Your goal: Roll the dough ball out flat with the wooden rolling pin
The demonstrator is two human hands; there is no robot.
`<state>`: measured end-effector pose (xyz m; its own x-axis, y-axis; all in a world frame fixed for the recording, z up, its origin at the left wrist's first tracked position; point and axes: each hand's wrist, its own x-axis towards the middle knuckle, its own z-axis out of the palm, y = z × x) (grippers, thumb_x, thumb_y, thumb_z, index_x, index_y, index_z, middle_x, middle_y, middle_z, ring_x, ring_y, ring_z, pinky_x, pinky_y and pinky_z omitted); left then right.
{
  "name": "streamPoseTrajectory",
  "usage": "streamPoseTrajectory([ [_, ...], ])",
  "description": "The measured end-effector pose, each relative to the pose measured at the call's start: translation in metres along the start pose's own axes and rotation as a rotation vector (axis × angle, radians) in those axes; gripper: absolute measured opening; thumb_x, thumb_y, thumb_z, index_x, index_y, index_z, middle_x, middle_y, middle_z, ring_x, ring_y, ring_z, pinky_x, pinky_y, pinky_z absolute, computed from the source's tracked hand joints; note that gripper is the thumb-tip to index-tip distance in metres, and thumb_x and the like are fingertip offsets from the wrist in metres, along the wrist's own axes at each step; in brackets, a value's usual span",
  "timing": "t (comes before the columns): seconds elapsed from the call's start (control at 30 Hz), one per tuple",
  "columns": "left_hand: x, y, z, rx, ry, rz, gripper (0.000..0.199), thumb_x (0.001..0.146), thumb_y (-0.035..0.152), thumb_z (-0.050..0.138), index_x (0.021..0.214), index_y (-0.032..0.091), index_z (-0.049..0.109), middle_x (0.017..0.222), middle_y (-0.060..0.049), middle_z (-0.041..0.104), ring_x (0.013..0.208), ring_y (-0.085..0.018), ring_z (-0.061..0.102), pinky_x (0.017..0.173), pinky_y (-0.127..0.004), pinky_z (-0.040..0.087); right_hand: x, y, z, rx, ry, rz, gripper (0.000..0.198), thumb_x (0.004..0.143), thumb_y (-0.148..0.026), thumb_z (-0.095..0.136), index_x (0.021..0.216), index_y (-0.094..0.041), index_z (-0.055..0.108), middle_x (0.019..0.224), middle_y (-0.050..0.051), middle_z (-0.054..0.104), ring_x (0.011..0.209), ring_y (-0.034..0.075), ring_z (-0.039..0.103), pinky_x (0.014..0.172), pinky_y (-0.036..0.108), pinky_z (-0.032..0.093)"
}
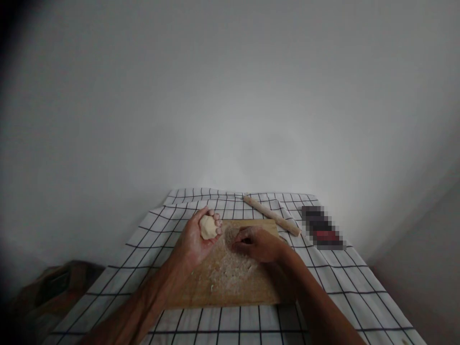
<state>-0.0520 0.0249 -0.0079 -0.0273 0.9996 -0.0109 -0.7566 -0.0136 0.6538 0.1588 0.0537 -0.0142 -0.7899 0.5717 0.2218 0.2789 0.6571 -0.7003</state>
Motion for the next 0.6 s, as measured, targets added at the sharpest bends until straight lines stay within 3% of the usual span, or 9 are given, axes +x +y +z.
streamPoseTrajectory([
  [0.27,-0.0006,-0.0074,0.003,0.013,0.012,-0.053,0.022,0.082,0.031,0.074,0.08,0.019,0.056,0.072,0.001,0.06,0.059,-0.013,0.06,0.048,-0.025,0.049,0.0045,-0.0048,-0.0058,-0.001,-0.13,-0.012,0.022,0.098,-0.03,0.06,0.092,-0.023,0.08,0.089,0.001,0.074,0.084,0.017,0.067,0.077,0.028,0.051],
  [0.47,-0.0019,-0.008,0.0047,0.044,0.011,-0.064,0.021,0.084,0.033,0.074,0.079,0.019,0.058,0.072,0.001,0.061,0.059,-0.013,0.06,0.049,-0.025,0.05,0.0013,-0.0037,-0.0045,-0.022,-0.036,0.029,0.021,0.098,-0.028,0.059,0.093,-0.022,0.079,0.093,0.002,0.07,0.083,0.016,0.066,0.077,0.028,0.05],
  [0.6,-0.0046,-0.0063,0.0077,0.064,0.01,-0.072,0.019,0.086,0.032,0.071,0.08,0.019,0.058,0.072,0.001,0.062,0.061,-0.013,0.061,0.049,-0.025,0.051,0.0034,-0.0064,-0.0039,-0.051,-0.064,0.017,0.02,0.096,-0.024,0.06,0.09,-0.022,0.079,0.093,0.002,0.068,0.081,0.015,0.064,0.076,0.028,0.049],
])
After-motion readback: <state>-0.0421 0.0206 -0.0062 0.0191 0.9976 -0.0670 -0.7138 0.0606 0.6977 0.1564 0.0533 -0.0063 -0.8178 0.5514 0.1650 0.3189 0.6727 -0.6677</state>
